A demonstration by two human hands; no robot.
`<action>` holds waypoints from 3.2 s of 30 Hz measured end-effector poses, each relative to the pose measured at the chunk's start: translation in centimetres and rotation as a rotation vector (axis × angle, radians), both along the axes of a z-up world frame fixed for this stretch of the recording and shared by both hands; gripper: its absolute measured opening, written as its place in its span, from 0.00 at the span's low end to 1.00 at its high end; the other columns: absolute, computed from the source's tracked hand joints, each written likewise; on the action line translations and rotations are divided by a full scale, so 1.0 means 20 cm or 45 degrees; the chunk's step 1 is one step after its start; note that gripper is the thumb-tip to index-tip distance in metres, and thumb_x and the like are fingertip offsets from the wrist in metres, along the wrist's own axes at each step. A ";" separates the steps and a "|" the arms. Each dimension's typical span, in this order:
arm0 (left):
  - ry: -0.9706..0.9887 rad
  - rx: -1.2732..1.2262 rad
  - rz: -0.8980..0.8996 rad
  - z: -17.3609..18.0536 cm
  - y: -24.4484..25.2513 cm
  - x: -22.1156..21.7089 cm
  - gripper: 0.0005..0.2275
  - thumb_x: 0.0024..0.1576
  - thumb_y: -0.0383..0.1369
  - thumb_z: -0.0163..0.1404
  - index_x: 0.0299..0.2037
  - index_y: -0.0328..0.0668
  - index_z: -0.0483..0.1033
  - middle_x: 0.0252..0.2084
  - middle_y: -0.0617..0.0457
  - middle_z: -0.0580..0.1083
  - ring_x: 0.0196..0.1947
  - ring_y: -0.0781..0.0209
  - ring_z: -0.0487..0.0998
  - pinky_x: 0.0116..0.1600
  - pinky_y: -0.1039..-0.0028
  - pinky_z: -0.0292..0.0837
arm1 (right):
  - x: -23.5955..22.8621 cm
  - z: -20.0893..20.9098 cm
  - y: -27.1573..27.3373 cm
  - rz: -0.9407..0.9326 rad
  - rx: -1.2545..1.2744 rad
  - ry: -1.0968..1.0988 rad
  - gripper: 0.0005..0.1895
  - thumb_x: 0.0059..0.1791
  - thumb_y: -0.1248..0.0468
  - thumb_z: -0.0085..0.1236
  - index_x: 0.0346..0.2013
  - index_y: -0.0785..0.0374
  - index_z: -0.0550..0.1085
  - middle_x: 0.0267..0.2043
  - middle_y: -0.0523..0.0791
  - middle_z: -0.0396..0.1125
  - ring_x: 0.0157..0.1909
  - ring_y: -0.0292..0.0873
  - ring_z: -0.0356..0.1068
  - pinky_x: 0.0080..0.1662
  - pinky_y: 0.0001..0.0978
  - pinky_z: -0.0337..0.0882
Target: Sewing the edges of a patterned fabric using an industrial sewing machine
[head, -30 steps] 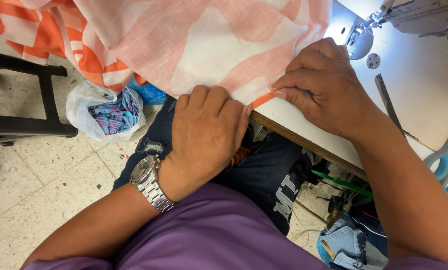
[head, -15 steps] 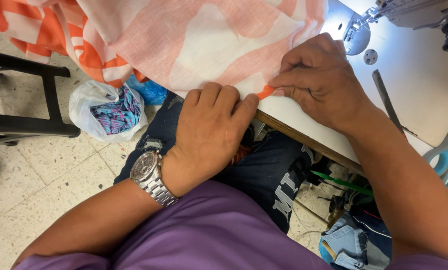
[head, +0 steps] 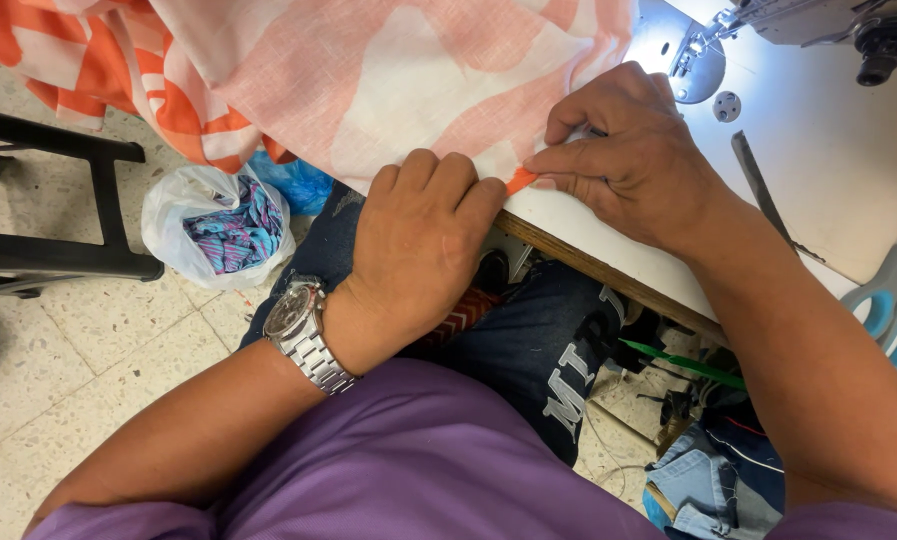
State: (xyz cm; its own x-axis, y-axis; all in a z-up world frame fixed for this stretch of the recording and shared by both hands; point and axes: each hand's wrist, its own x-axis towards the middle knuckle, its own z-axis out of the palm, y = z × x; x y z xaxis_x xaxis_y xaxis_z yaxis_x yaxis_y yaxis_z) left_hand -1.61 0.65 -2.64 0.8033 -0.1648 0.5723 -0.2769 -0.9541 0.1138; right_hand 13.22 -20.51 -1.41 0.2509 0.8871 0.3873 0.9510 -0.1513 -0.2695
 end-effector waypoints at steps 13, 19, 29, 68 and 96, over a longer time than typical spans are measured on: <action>0.001 -0.084 -0.029 0.00 -0.02 -0.01 0.03 0.64 0.31 0.48 0.40 0.45 0.74 0.35 0.50 0.67 0.34 0.48 0.67 0.37 0.59 0.61 | -0.04 0.01 0.01 -0.044 -0.042 0.042 0.05 0.56 0.64 0.66 0.46 0.50 0.82 0.50 0.39 0.67 0.52 0.50 0.60 0.54 0.49 0.53; -0.002 -0.061 -0.008 0.01 -0.02 -0.02 0.03 0.63 0.29 0.46 0.37 0.46 0.71 0.33 0.51 0.66 0.33 0.49 0.66 0.38 0.60 0.60 | -0.03 0.01 0.01 -0.018 -0.037 -0.012 0.06 0.55 0.64 0.69 0.45 0.50 0.81 0.50 0.40 0.67 0.51 0.50 0.60 0.53 0.48 0.53; 0.009 -0.061 0.054 0.02 -0.03 -0.01 0.08 0.64 0.31 0.46 0.31 0.47 0.67 0.30 0.51 0.64 0.30 0.49 0.66 0.36 0.60 0.58 | -0.03 0.02 0.02 -0.008 -0.066 -0.014 0.03 0.59 0.64 0.60 0.43 0.53 0.80 0.50 0.43 0.66 0.52 0.52 0.60 0.53 0.50 0.54; 0.076 0.069 -0.140 0.06 0.07 0.05 0.05 0.60 0.34 0.53 0.45 0.54 0.80 0.25 0.59 0.69 0.23 0.57 0.72 0.27 0.66 0.63 | -0.28 0.10 0.19 -0.478 0.104 -0.259 0.07 0.54 0.74 0.64 0.39 0.60 0.74 0.47 0.48 0.67 0.48 0.55 0.64 0.50 0.47 0.57; 0.996 0.160 -0.965 0.24 0.29 0.49 0.11 0.61 0.40 0.47 0.39 0.45 0.81 0.32 0.48 0.75 0.32 0.38 0.81 0.32 0.53 0.75 | -0.61 -0.09 0.38 -1.051 0.360 -0.369 0.06 0.54 0.65 0.59 0.45 0.60 0.80 0.43 0.45 0.76 0.47 0.52 0.72 0.41 0.40 0.68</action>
